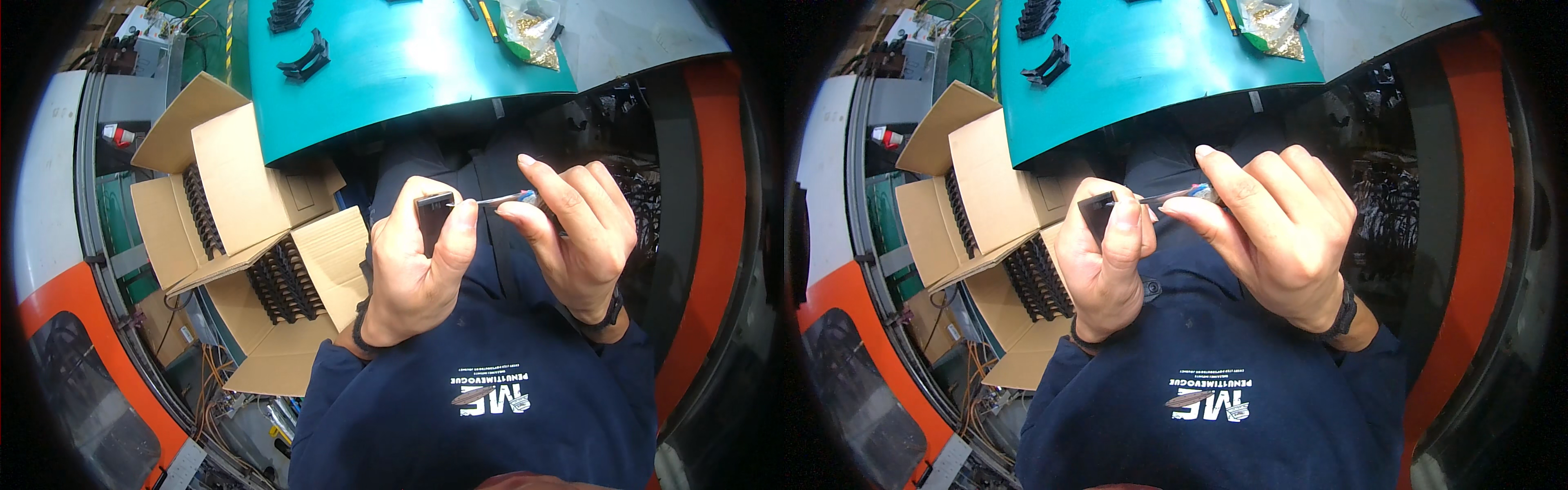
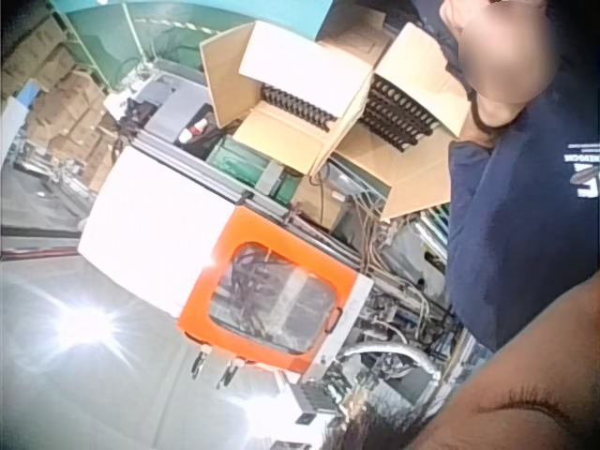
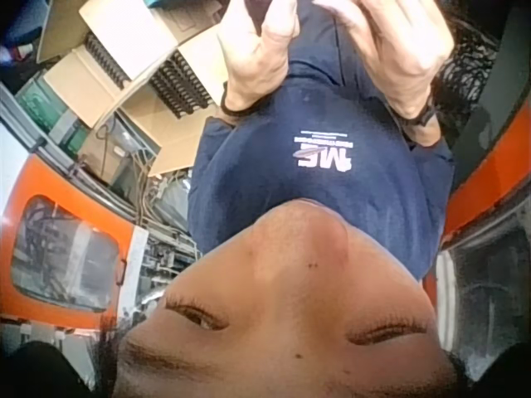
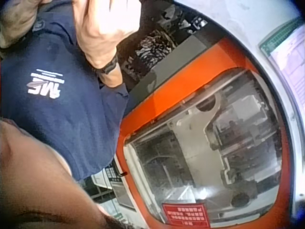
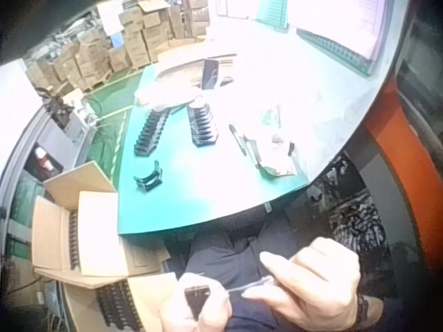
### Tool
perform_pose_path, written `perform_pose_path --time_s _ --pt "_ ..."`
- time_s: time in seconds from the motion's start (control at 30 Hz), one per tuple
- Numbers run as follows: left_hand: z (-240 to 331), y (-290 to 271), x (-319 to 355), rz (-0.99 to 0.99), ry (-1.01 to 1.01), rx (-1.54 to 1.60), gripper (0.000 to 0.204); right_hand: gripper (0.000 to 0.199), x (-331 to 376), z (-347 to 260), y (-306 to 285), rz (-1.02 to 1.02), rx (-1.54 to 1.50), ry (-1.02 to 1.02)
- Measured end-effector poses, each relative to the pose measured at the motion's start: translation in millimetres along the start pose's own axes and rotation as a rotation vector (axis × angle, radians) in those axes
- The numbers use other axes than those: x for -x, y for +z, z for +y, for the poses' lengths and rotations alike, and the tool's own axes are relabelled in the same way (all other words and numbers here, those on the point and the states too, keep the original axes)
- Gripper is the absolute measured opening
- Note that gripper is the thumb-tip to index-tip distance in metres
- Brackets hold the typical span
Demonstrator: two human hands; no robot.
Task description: Deburring and inspecting injection-molded plastic parts at a manufacturing workstation.
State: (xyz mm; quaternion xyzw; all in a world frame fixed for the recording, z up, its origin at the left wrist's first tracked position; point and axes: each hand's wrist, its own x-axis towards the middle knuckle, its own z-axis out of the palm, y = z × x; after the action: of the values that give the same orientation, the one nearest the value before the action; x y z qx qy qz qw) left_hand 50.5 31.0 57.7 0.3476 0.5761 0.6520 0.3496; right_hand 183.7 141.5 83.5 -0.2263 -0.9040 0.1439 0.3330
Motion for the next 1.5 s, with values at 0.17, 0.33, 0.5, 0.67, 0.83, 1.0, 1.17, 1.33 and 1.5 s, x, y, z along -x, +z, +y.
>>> perform_pose_path --time_s 0.17,0.33,0.5,0.67,0.83,1.0,1.17,1.33,1.5 --pt "-1.8 -1.1 0.1 -0.02 -0.009 0.006 0.016 0.04 2.2 5.0 7.0 0.068 0.018 -0.034" --pt "-2.5 -1.3 -0.2 -0.031 -0.039 0.033 0.014 0.04 1.0 2.8 6.1 0.058 0.013 -0.009" --pt "7.4 0.8 -3.1 -0.028 -0.113 0.095 0.01 0.035 -1.5 2.6 5.1 0.06 -0.032 0.111" --pt "7.1 0.0 -7.2 -0.032 -0.138 0.103 0.013 0.029 6.3 7.6 8.2 0.079 -0.064 0.215" --pt "8.3 -3.9 -6.0 -0.04 -0.254 0.279 0.01 0.027 14.6 8.2 14.0 0.044 -0.107 0.27" --pt "7.0 -4.7 -8.3 -0.005 -0.259 0.319 0.015 0.026 16.5 8.6 17.4 0.032 -0.111 0.303" --pt "5.6 -9.3 -9.4 -0.014 -0.25 0.4 0.021 0.025 20.5 10.1 19.8 0.025 -0.118 0.339" --pt "5.3 -9.5 -10.1 0.019 -0.3 0.45 0.019 0.023 23.7 11.4 21.7 0.014 -0.138 0.376" --pt "-7.7 -11.3 -14.3 0.034 -0.191 0.521 0.022 0.022 29.5 15.0 25.6 -0.005 -0.266 0.492"
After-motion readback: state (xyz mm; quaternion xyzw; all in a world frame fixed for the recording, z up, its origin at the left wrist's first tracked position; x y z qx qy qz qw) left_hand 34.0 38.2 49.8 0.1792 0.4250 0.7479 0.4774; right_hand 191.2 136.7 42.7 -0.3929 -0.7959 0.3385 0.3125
